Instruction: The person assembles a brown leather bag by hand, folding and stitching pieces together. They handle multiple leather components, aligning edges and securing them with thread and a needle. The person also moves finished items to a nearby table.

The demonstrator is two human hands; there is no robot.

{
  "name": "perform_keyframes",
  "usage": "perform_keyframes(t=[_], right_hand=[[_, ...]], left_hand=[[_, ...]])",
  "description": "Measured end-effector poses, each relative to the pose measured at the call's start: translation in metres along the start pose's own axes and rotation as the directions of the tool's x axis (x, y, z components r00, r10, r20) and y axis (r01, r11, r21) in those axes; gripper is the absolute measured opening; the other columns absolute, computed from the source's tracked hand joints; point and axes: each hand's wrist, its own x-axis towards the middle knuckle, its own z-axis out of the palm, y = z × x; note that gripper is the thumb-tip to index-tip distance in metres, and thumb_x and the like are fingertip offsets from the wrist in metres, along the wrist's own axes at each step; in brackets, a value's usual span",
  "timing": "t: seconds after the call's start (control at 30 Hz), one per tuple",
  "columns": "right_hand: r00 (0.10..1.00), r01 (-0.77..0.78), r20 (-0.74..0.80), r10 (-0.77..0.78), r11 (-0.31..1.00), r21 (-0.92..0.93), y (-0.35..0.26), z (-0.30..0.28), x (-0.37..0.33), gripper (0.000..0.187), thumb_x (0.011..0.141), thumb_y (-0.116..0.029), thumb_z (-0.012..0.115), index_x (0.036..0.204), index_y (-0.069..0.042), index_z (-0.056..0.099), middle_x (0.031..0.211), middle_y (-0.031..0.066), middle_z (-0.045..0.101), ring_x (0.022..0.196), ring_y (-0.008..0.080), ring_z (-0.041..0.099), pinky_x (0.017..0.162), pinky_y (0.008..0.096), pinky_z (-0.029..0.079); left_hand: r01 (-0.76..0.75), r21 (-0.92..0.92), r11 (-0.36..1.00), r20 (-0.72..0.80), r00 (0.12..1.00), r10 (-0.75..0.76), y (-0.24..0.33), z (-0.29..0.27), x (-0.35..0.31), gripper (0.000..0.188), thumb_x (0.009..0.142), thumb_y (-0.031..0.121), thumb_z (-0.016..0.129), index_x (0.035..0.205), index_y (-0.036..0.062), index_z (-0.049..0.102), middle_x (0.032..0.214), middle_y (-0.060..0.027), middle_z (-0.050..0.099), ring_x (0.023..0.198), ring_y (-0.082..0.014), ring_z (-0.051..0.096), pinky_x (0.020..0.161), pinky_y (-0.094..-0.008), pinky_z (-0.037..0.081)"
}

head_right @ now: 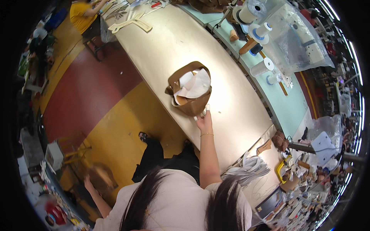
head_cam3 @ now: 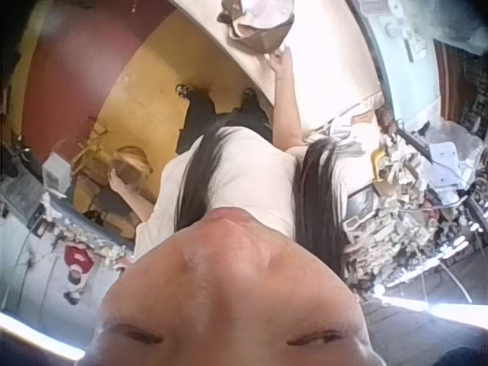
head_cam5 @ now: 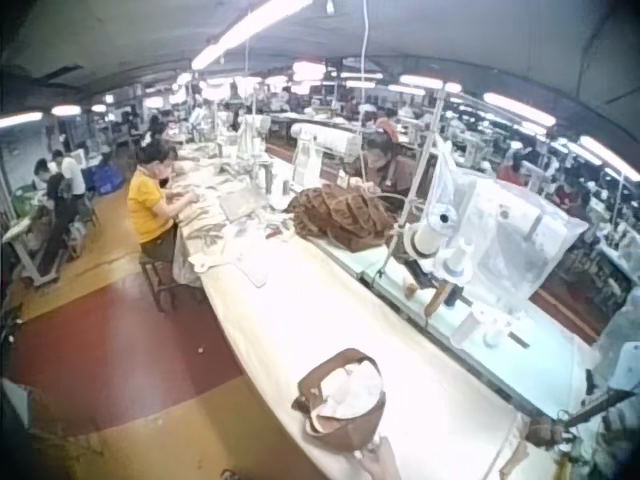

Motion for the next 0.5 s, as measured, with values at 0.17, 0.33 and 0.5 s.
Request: perform_keyframes(t=[0.17, 0.33, 0.5], right_hand=[[0.964, 0.264, -0.016, -0.266, 0.961, -0.082, 0.028, 0.042, 0.001, 0.038, 0.084, -0.029, 0.072, 0.117, -0.014, 0.059, 0.115, 0.0044, 0.064, 0.109, 0.0226, 0.058, 0.098, 0.0394, 0.046], [0.795, 0.605, 0.022, -0.607, 0.788, -0.116, 0.038, 0.1, 0.01, 0.038, 0.091, -0.02, 0.061, 0.124, -0.002, 0.053, 0.118, 0.012, 0.061, 0.103, 0.0289, 0.063, 0.089, 0.0446, 0.054], [0.399, 0.689, -0.177, -0.9, 0.422, -0.589, 0.04, 0.222, 0.002, 0.051, 0.085, -0.032, 0.068, 0.112, 0.009, 0.054, 0.105, 0.018, 0.062, 0.089, 0.0223, 0.061, 0.076, 0.0365, 0.052]], left_hand=[[0.276, 0.101, 0.956, -0.03, 0.961, -0.275, -0.1, -0.074, 0.062, 0.046, 0.084, 0.03, 0.063, 0.11, -0.0072, 0.063, 0.107, -0.0149, 0.064, 0.096, -0.0233, 0.059, 0.085, -0.0361, 0.046], [0.352, 0.251, 0.902, 0.039, 0.927, -0.373, -0.104, -0.094, 0.113, 0.043, 0.082, 0.028, 0.063, 0.106, -0.0085, 0.063, 0.104, -0.016, 0.064, 0.095, -0.0242, 0.059, 0.085, -0.0361, 0.045], [0.291, 0.335, 0.896, 0.046, 0.945, -0.324, -0.06, -0.062, 0.224, 0.041, 0.08, 0.025, 0.063, 0.101, -0.0098, 0.062, 0.101, -0.0172, 0.063, 0.094, -0.0252, 0.058, 0.085, -0.0361, 0.045]])
